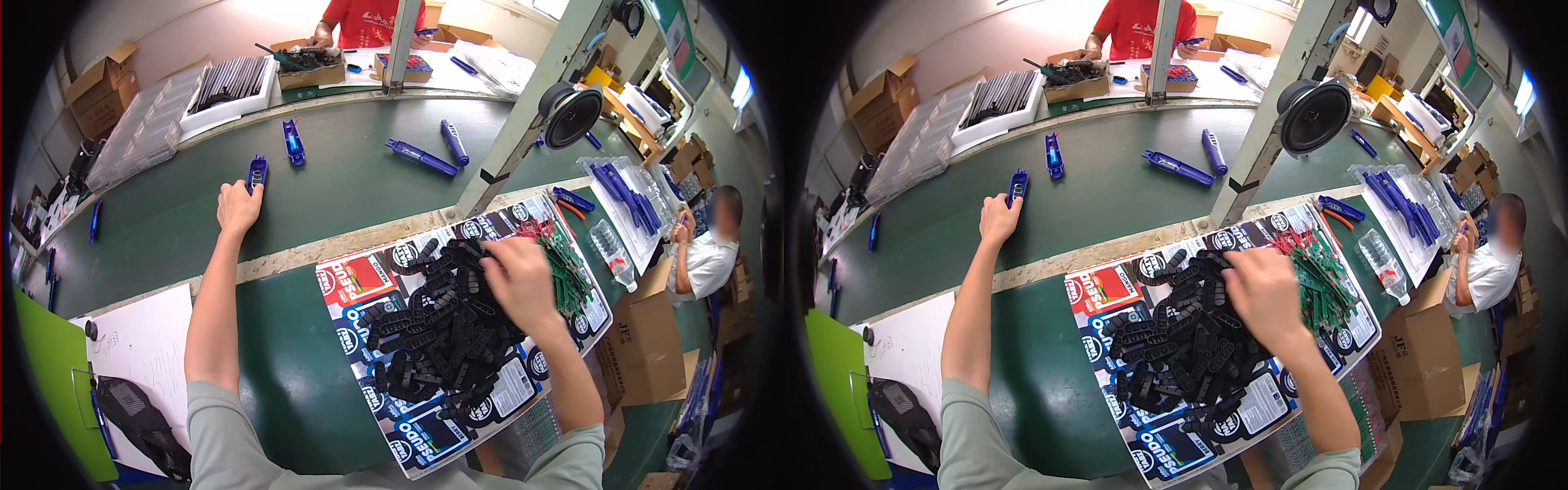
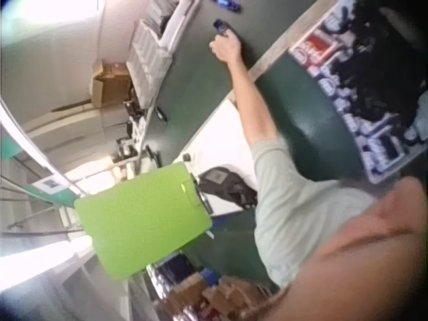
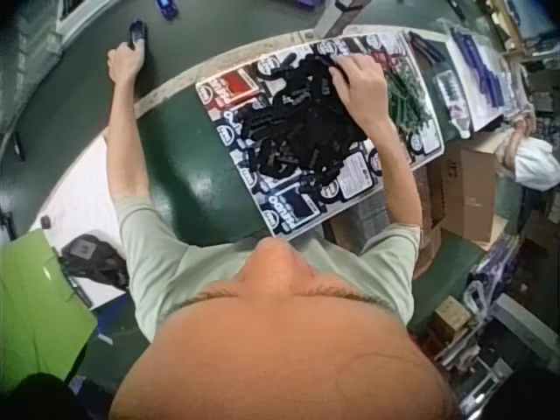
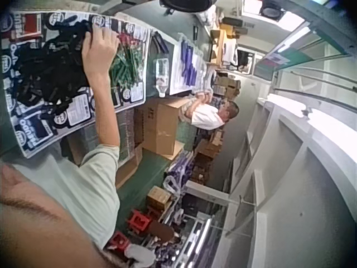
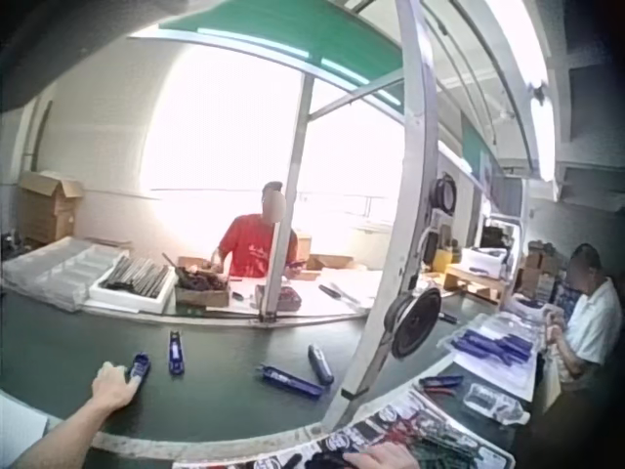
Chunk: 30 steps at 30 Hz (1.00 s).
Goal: Insert circuit boards into plastic housings and organize them for production.
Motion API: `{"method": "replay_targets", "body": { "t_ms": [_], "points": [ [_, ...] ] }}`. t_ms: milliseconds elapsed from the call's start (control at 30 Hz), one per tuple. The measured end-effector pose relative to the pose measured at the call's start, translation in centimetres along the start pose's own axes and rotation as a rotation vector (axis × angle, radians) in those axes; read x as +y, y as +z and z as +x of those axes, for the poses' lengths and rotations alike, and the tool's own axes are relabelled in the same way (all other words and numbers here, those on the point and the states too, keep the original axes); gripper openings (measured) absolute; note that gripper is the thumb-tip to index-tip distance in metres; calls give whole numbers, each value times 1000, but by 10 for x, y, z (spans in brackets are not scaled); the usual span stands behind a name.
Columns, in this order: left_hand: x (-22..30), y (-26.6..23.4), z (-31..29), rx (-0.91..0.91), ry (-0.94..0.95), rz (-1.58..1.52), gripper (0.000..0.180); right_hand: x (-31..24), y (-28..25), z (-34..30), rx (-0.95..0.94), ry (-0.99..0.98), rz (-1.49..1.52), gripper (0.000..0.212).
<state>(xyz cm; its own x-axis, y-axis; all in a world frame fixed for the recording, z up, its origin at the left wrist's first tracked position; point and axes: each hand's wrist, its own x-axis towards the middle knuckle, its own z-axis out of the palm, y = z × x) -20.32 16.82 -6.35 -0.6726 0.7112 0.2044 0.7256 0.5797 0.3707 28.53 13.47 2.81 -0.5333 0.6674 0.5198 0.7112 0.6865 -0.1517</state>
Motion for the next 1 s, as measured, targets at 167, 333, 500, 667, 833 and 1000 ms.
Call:
{"method": "replay_targets", "body": {
  "t_ms": [167,333,500,667,833,1000],
  "points": [
    [-7,3,-7,19,114,-179,27,-35,66,32,-189,-209,105,17],
    [-6,-11,-56,-183,184,-916,24,-41,80,43,-233,-233,86,19],
    [11,-54,-147,-432,109,-1267,21,-52,55,46,-211,-136,353,21],
    [36,-63,-204,-629,21,-1455,29,-62,45,35,-328,263,803,22],
    [45,-61,-225,-701,70,-1494,26,-85,39,31,-276,396,1209,28],
    [48,-70,-235,-770,98,-1525,19,-109,32,31,-379,431,1393,26]
  ]
}}
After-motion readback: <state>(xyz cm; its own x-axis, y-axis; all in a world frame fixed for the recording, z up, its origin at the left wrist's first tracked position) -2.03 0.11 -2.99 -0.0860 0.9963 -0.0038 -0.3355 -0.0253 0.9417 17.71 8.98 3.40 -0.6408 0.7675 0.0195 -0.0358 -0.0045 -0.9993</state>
